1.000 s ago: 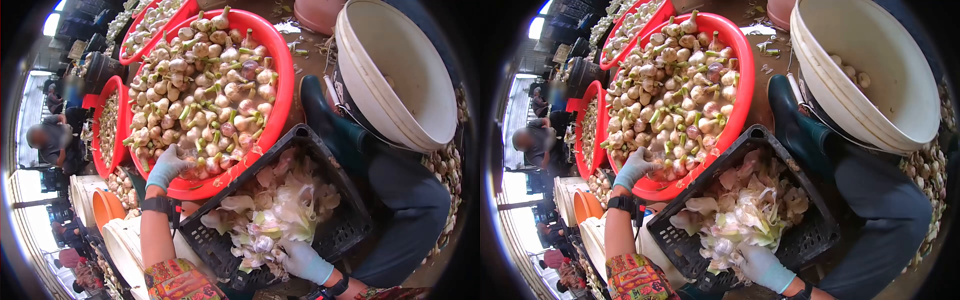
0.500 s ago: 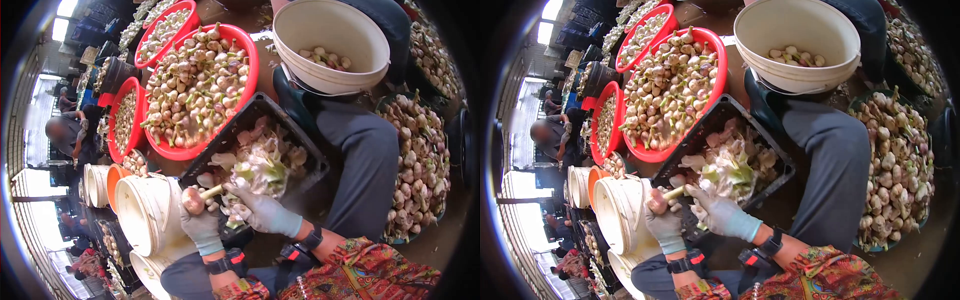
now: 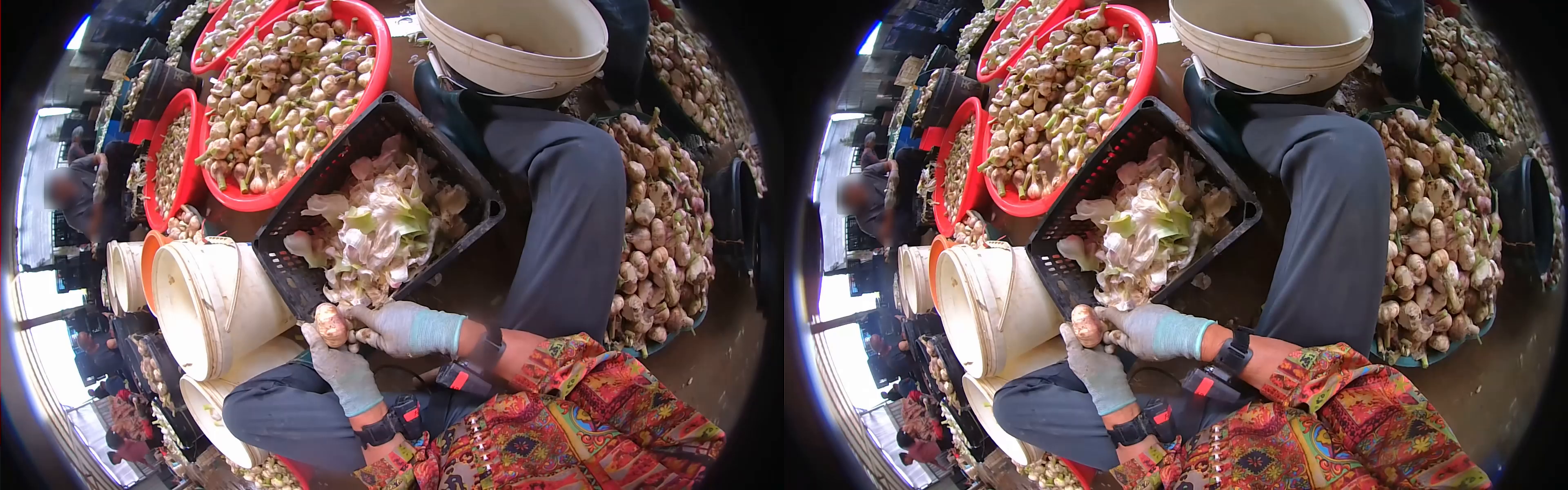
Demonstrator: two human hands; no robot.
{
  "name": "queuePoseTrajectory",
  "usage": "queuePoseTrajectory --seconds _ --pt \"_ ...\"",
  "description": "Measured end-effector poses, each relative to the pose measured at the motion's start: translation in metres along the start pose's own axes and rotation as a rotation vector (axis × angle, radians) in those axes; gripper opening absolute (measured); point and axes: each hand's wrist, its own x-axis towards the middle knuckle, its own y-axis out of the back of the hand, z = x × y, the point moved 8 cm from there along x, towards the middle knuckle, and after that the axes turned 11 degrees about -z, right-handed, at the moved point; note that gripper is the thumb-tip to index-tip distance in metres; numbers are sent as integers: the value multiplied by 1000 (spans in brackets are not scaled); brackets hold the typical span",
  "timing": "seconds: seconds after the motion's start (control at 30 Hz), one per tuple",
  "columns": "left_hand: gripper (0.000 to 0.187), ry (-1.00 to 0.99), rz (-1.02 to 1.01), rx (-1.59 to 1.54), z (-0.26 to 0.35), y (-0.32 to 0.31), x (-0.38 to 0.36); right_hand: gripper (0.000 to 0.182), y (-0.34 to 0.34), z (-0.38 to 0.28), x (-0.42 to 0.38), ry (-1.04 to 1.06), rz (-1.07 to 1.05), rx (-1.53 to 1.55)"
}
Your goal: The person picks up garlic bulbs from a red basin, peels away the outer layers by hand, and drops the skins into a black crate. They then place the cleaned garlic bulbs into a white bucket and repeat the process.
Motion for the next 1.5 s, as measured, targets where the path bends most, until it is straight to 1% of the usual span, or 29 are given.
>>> queuePoseTrajectory --seconds 0.17,0.23,0.27,0.33,0.37,0.4,0.43,0.47,0.5,0.57,0.63,0.7,0.73,0.77,0.83,0.87,0.93,0.97,1.03,1.07,1.13,1.17,1.2,1.23,1.27,1.33,1.4,1.43,1.5 --pt "44 25 37 -33 -4 -11 -2 42 -2 0 2 -12 23 48" --pt "44 32 77 -59 -6 -6 -2 37 -3 3 3 -130 24 47" --pt "43 39 54 -67 -7 -4 0 37 -7 6 4 -135 18 51" --pt "43 51 39 -79 -9 0 2 31 -7 7 7 26 151 149" --pt "41 54 12 -93 -9 -1 3 31 -16 16 12 20 142 151" --pt "40 55 -19 -107 -9 -1 4 29 -19 25 19 69 194 310" --pt "40 56 -21 -112 -10 0 4 28 -1 12 16 120 249 465" --pt "38 79 -46 -146 -11 -1 4 28 -16 23 4 -197 -23 911" --pt "37 99 -76 -181 -12 -4 5 31 -14 23 3 -130 -40 1031" --pt "36 142 -115 -237 -17 -4 6 32 3 34 -4 -224 -63 718" --pt "35 186 -144 -292 -21 -7 8 42 39 19 -13 -123 235 -39" --pt "37 264 -216 -375 -24 -21 7 40 38 4 -12 -17 272 -185" --pt "42 250 -194 -266 -20 -22 1 34 32 2 -7 -1 255 -149" --pt "42 257 -192 -262 -17 -28 -4 30 28 4 -3 -32 238 -178" --pt "48 58 -206 2 2 -33 -6 27 30 5 -3 -43 226 -165" --pt "50 72 -340 68 -3 -24 -1 27 31 8 0 -47 219 -157" --pt "51 32 -371 97 -2 -28 -1 28 25 36 6 -273 91 -39" --pt "52 -21 -411 120 2 -34 -1 28 23 45 8 -277 89 -36" --pt "53 -21 -476 93 9 -40 -2 32 33 40 11 64 179 409" --pt "52 -34 -477 159 11 -40 -1 39 26 47 12 0 112 362" --pt "49 -4 -454 305 13 -41 -1 40 21 49 17 -24 109 430" --pt "49 7 -442 306 8 -35 0 41 15 52 19 -45 108 496" --pt "47 11 -418 281 2 -27 3 51 16 53 21 11 130 659" --pt "45 7 -400 255 -1 -23 7 50 24 55 20 134 295 617" --pt "43 -6 -408 92 -5 -24 7 49 21 59 21 136 293 689" --pt "41 5 -397 7 -5 -32 8 47 22 61 22 130 286 763" --pt "36 46 -303 -125 -8 -27 14 43 24 60 25 17 262 560" --pt "36 44 -294 -126 -9 -24 15 42 24 43 23 11 191 612" --pt "39 16 -348 -93 -6 -21 16 37 24 51 28 -5 375 410"
